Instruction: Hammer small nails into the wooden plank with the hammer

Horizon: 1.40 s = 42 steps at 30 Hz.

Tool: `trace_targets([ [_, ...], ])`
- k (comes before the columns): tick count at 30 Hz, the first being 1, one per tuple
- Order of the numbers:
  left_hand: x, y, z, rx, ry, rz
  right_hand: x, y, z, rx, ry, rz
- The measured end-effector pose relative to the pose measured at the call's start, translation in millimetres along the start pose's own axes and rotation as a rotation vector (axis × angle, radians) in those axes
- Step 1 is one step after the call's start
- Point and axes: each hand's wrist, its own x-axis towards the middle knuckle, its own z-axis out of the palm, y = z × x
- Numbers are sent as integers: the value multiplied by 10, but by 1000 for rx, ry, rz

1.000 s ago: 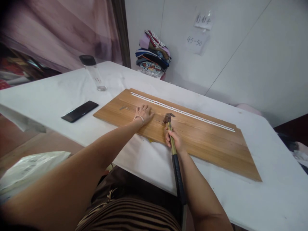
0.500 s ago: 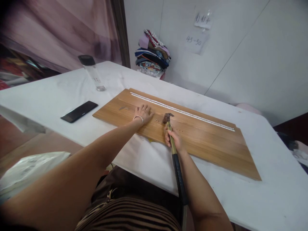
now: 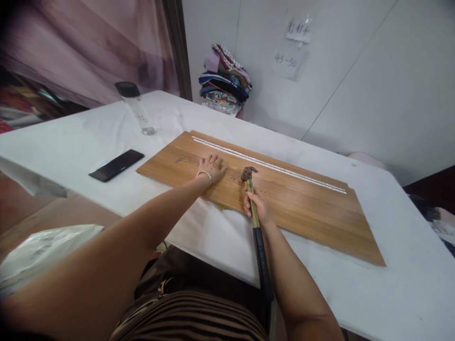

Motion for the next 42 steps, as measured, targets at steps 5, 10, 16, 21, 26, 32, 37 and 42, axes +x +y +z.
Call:
trace_targets([
  [5, -13, 10, -20, 3, -10, 1, -12, -8, 22, 3, 5, 12],
  [10, -14, 19, -31, 12, -14, -5, -12, -1, 21, 0, 12, -18],
  [16, -26, 22, -45, 6, -13, -5, -9, -13, 13, -13, -4, 16],
  [21, -21, 15, -32, -9, -10, -4, -5, -11, 9, -17, 3, 0],
  [26, -11, 15, -28, -4, -11, -5, -5, -21, 11, -23, -19, 23],
  [32, -15, 25, -41, -9, -18, -7, -11, -19, 27, -26, 14, 1],
  [37, -15, 21, -37, 7, -17, -9, -6, -11, 15, -29, -4, 10],
  [42, -11, 10, -22, -5, 1, 3, -1, 4, 2, -19, 9, -10],
])
